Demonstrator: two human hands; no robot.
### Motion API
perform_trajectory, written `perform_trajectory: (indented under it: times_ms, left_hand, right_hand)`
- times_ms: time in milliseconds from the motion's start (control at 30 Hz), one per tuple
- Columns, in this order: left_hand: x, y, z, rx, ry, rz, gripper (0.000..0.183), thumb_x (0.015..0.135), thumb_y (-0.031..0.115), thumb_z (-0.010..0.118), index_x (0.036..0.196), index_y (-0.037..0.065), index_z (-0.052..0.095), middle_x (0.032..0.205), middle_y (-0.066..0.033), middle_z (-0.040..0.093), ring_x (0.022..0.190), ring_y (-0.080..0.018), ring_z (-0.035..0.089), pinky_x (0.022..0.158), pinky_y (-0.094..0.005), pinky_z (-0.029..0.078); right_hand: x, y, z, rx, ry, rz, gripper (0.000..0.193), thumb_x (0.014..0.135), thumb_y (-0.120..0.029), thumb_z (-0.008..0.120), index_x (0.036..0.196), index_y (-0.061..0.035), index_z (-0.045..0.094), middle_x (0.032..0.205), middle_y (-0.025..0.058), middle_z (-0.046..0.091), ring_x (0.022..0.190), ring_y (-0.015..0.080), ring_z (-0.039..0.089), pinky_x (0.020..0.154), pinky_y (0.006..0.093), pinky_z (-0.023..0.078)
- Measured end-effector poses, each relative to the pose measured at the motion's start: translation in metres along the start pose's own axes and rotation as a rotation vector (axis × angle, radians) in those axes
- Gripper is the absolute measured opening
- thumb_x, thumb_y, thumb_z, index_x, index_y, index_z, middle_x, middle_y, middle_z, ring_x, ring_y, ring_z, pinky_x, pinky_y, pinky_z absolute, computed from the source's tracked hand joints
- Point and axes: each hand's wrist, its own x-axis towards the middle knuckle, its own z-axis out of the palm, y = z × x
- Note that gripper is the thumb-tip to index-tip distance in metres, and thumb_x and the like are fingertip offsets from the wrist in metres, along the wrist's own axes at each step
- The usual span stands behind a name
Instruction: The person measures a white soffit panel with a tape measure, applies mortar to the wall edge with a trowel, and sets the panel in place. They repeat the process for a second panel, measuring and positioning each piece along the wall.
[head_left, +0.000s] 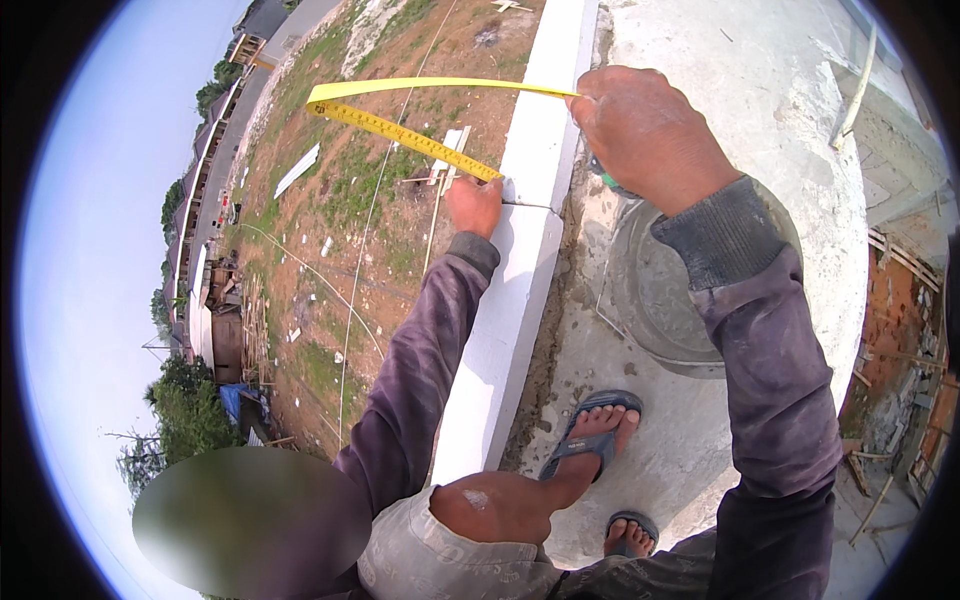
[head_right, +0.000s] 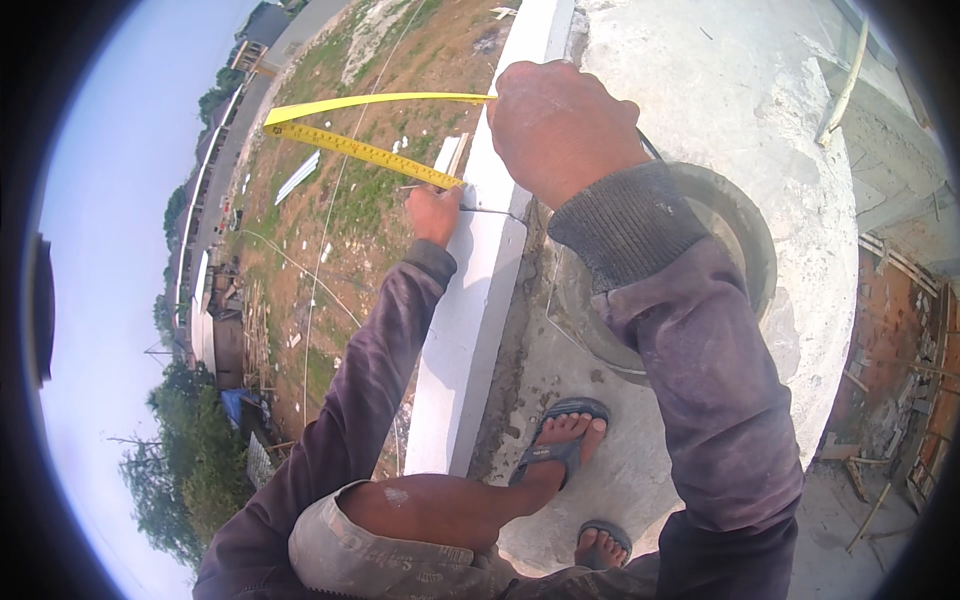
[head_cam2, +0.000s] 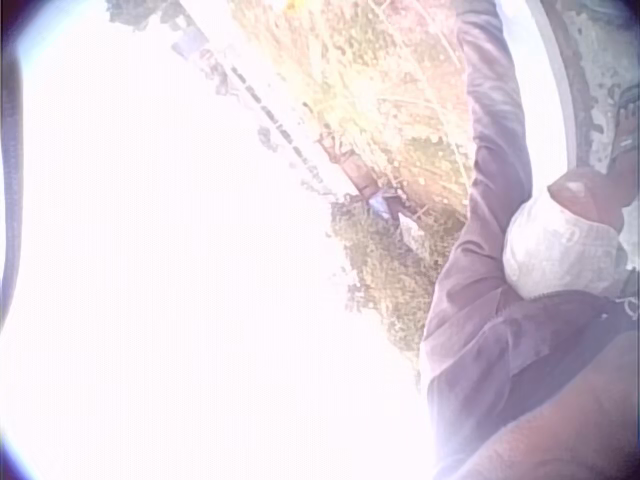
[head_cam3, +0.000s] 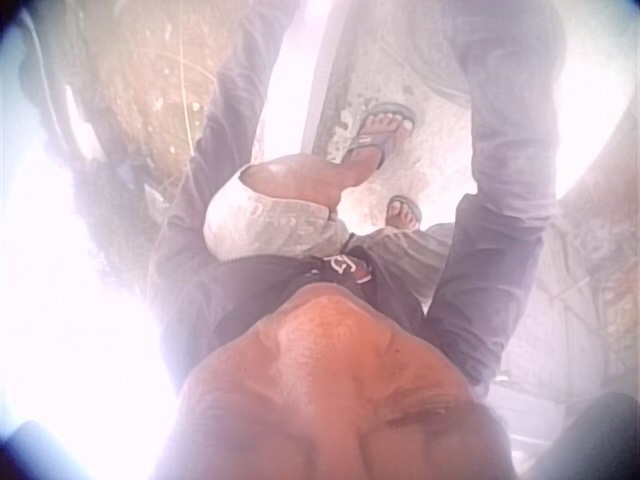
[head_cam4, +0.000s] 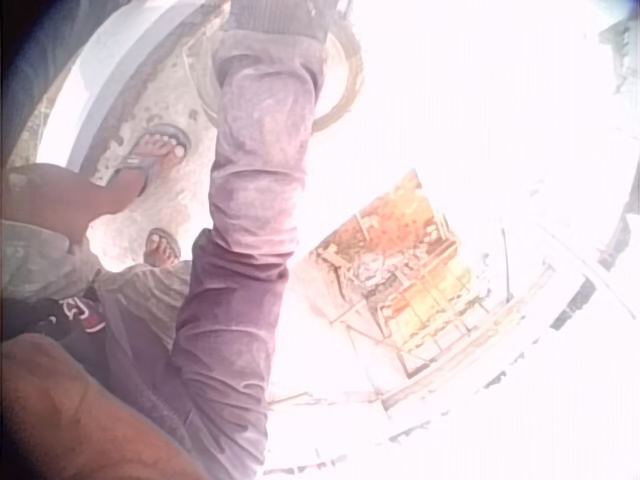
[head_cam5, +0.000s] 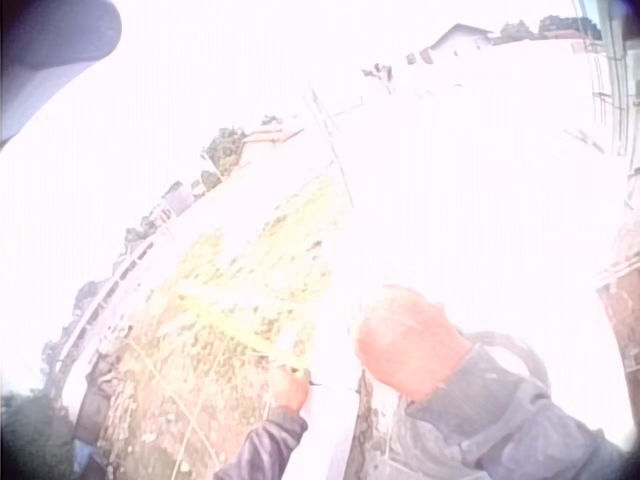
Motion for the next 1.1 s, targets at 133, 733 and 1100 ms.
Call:
perform_trajectory:
  times_ms: [133,733,1100]
  left_hand:
    - [0.0,0.001,-0.001,0.034,-0.013,-0.013,0.032,0.075,0.023,0.076,0.091,-0.005,0.074,0.082,-0.0253,0.071,0.078,-0.039,0.072,0.076,-0.0449,0.056]
    - [-0.009,0.103,-0.043,-0.367,0.133,0.608,0.026,0.087,0.002,0.066,0.113,0.005,0.064,0.117,-0.0162,0.06,0.102,-0.0327,0.061,0.08,-0.0396,0.052]
    - [-0.206,0.113,-0.056,-1.171,-0.769,-0.665,0.066,0.099,0.041,0.058,0.144,-0.002,0.037,0.139,-0.0169,0.048,0.126,-0.0265,0.049,0.102,-0.0449,0.044]
  right_hand:
    - [0.001,0.0,0.002,0.001,0.017,-0.011,0.028,0.102,-0.019,0.053,0.11,0.0011,0.07,0.103,0.0146,0.068,0.094,0.0303,0.067,0.087,0.0416,0.056]
    - [-0.074,0.177,-0.148,-0.151,0.125,0.158,0.028,0.093,-0.024,0.057,0.097,0.0023,0.067,0.079,0.018,0.065,0.074,0.0321,0.062,0.072,0.0399,0.048]
    - [-0.244,0.289,-0.071,0.969,0.053,0.916,0.034,0.1,-0.026,0.05,0.12,-0.0015,0.061,0.085,0.0125,0.065,0.071,0.0204,0.064,0.063,0.0355,0.054]
